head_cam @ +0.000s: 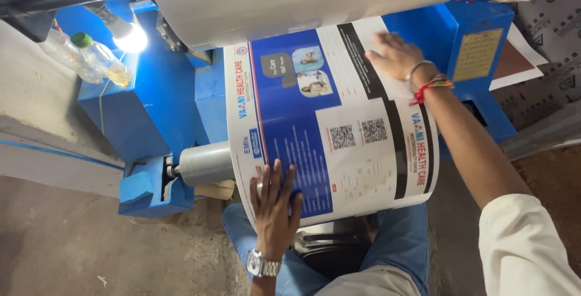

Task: The person operates a blue laminating machine, feeding a large printed sheet through rollers and smoothing it with both hands to ensure proper adhesion.

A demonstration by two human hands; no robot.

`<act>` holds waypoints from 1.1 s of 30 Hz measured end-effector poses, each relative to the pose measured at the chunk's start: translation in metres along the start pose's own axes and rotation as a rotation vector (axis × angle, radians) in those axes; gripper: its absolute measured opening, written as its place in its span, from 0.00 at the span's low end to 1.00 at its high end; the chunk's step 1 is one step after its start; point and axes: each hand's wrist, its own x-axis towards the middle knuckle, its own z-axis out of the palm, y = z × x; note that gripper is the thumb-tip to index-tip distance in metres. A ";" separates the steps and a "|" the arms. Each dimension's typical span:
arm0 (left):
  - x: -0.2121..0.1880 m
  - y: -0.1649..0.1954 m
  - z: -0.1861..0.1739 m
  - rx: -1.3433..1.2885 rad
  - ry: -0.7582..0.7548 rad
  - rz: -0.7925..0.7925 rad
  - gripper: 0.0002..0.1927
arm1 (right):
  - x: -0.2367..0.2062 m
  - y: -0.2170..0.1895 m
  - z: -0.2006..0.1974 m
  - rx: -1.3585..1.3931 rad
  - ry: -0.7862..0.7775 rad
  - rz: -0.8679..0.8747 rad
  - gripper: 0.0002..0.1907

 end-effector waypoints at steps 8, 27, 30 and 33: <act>0.019 0.023 -0.016 -0.178 -0.185 0.036 0.32 | -0.055 0.009 0.017 0.153 0.074 0.237 0.47; 0.241 -0.121 0.033 0.031 -0.465 -0.088 0.29 | -0.201 -0.034 0.059 0.235 0.549 -0.006 0.38; 0.235 -0.129 0.029 0.025 -0.414 -0.116 0.30 | -0.220 -0.038 0.071 0.160 0.570 0.018 0.38; 0.208 -0.119 0.020 0.042 -0.300 -0.047 0.31 | -0.237 -0.051 0.083 -0.034 0.526 0.137 0.39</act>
